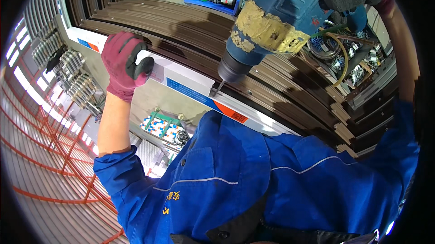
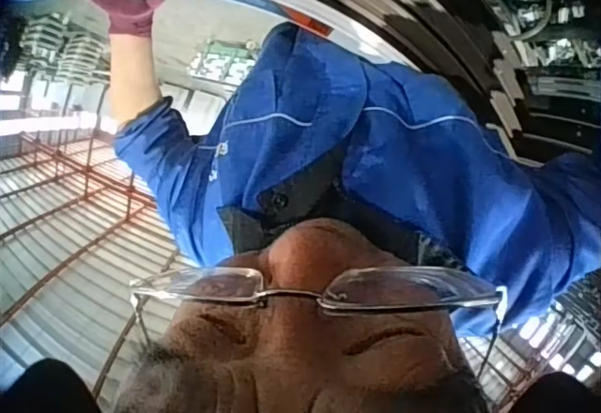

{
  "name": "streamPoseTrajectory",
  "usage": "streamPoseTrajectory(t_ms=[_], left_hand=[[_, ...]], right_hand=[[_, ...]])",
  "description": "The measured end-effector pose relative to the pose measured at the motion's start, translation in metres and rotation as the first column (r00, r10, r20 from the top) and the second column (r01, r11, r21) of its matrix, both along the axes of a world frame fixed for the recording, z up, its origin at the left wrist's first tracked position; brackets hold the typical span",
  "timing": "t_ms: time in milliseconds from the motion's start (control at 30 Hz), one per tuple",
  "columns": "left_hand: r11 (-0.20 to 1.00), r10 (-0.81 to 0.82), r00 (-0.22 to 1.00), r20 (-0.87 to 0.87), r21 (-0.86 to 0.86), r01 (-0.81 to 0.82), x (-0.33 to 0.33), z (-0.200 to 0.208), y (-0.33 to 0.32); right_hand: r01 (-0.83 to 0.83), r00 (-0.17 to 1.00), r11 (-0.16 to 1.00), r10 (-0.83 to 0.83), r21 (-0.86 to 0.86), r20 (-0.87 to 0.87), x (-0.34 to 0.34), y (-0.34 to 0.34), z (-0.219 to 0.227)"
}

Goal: Assembling a metal window frame using an electric drill and checking alignment with a spirit level.

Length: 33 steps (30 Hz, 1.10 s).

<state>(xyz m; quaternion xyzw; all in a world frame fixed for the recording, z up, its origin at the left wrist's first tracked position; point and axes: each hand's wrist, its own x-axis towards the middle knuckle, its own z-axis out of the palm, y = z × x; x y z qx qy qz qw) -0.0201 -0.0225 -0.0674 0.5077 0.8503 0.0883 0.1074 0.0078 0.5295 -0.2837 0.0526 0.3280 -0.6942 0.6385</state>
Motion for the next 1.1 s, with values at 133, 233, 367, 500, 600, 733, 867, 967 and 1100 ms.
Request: streamPoseTrajectory(t_ms=[133, 233, 367, 500, 600, 733, 867, 967, 1100], left_hand=[[1.000, -0.007, 1.000, -0.012, 0.020, 0.007, 0.001, -0.002, 0.000], [1.000, 0.004, 1.000, -0.019, 0.023, -0.003, 0.002, -0.004, 0.000], [1.000, 0.011, 1.000, -0.007, 0.024, -0.011, 0.003, 0.000, 0.002], [0.999, -0.002, 1.000, -0.015, 0.048, 0.003, 0.002, 0.000, 0.007], [0.999, 0.007, 1.000, -0.017, 0.036, -0.007, 0.002, -0.001, 0.005], [0.995, -0.033, 0.998, -0.046, 0.092, 0.038, 0.001, -0.004, 0.003], [0.999, 0.031, 0.999, -0.017, 0.022, -0.030, 0.004, 0.001, -0.001], [0.999, 0.008, 0.999, -0.031, 0.035, -0.006, 0.002, 0.001, -0.006], [0.998, 0.007, 1.000, 0.011, 0.058, -0.007, -0.001, -0.007, -0.003]], right_hand=[[-0.034, 0.998, 0.999, 0.036, -0.038, 0.048, -0.010, -0.020, 0.022], [-0.058, 0.994, 0.996, 0.064, -0.067, 0.089, -0.020, -0.048, 0.050], [0.194, 0.878, 0.977, -0.212, -0.087, -0.429, -0.011, -0.085, 0.108], [0.205, 0.903, 0.966, -0.250, -0.160, -0.350, -0.007, -0.082, 0.090], [0.179, 0.923, 0.967, -0.230, -0.183, -0.309, -0.007, -0.085, 0.096], [0.139, 0.933, 0.960, -0.210, -0.243, -0.293, -0.006, -0.080, 0.096], [0.143, 0.878, 0.975, -0.203, -0.167, -0.433, -0.007, -0.089, 0.105], [0.165, 0.896, 0.984, -0.178, -0.067, -0.408, 0.001, -0.087, 0.108], [0.145, 0.884, 0.986, -0.168, -0.086, -0.437, 0.009, -0.090, 0.101]])
